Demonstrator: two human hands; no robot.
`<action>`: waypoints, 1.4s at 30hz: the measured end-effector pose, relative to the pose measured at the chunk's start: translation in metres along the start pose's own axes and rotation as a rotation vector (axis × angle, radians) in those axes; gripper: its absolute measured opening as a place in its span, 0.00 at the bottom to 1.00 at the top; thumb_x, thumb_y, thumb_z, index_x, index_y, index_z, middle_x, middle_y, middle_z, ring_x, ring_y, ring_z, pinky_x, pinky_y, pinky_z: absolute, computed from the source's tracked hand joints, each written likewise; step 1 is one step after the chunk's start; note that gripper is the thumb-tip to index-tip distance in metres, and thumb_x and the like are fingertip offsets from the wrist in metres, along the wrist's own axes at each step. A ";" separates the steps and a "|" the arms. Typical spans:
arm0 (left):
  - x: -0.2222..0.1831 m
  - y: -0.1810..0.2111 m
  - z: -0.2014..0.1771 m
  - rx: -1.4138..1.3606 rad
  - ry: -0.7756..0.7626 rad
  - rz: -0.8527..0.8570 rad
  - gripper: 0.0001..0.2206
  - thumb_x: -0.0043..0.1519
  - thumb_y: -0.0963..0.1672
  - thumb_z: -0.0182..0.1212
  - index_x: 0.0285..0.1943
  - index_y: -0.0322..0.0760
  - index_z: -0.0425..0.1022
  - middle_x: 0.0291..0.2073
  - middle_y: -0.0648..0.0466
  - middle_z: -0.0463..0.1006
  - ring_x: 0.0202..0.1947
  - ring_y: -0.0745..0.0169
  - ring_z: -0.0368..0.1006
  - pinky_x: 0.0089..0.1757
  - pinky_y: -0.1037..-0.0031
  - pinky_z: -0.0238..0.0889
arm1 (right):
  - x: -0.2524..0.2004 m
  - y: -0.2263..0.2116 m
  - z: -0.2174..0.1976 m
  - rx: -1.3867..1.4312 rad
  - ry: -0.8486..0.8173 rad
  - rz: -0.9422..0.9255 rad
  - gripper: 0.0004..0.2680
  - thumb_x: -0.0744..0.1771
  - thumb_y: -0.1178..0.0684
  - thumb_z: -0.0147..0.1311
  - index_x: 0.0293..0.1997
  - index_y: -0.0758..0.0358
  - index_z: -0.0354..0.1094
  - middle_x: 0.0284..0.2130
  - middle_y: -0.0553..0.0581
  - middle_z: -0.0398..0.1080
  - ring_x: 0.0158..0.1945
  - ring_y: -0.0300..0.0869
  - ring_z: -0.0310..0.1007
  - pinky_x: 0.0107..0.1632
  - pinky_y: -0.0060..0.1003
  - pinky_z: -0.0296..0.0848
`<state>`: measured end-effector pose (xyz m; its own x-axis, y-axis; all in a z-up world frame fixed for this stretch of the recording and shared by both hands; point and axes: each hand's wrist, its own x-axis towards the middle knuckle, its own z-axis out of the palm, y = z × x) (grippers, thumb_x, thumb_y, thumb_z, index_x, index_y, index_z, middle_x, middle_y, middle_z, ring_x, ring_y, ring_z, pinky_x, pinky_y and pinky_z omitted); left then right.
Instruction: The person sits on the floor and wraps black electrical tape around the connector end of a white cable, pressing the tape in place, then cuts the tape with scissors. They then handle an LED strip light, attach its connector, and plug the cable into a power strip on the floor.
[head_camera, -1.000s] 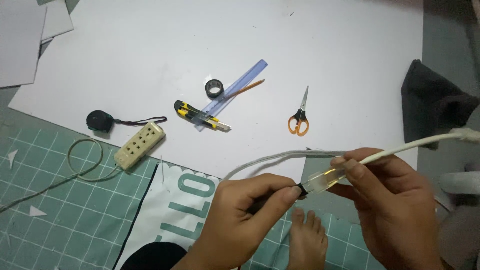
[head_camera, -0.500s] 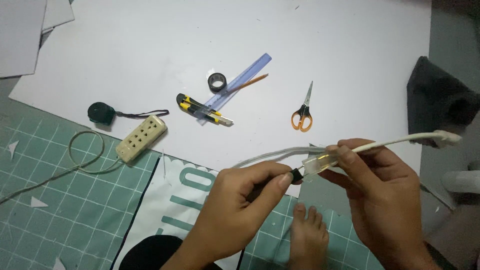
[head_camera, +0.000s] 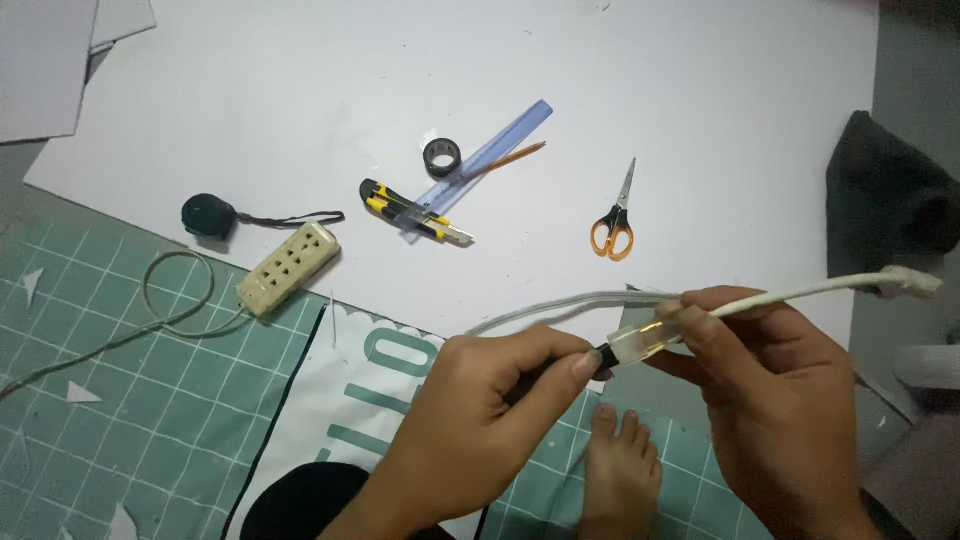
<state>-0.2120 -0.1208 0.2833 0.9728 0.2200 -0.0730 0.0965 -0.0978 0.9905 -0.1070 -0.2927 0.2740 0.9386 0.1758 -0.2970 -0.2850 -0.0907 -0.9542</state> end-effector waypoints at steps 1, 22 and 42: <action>-0.001 0.002 -0.001 0.018 0.003 -0.005 0.09 0.63 0.42 0.60 0.40 0.32 0.86 0.14 0.59 0.74 0.14 0.75 0.57 0.18 0.79 0.48 | 0.001 0.002 -0.002 -0.007 -0.020 -0.018 0.07 0.68 0.65 0.49 0.50 0.78 0.68 0.42 0.72 0.76 0.44 0.54 0.79 0.53 0.50 0.84; -0.001 -0.003 -0.005 0.064 -0.014 -0.013 0.10 0.63 0.44 0.61 0.37 0.34 0.86 0.12 0.61 0.71 0.13 0.75 0.57 0.18 0.78 0.49 | 0.002 0.015 -0.001 0.024 -0.041 0.040 0.07 0.70 0.63 0.48 0.50 0.76 0.68 0.42 0.71 0.74 0.46 0.52 0.76 0.51 0.49 0.81; -0.005 0.002 -0.012 0.129 -0.025 -0.091 0.10 0.62 0.45 0.62 0.37 0.37 0.87 0.12 0.59 0.76 0.11 0.74 0.59 0.16 0.78 0.49 | -0.006 0.006 0.011 -0.065 -0.003 0.067 0.08 0.70 0.62 0.47 0.51 0.77 0.67 0.42 0.72 0.74 0.45 0.54 0.76 0.50 0.50 0.80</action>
<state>-0.2196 -0.1109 0.2870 0.9637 0.2092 -0.1659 0.2088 -0.2029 0.9567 -0.1168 -0.2832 0.2698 0.9171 0.1704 -0.3604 -0.3338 -0.1661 -0.9279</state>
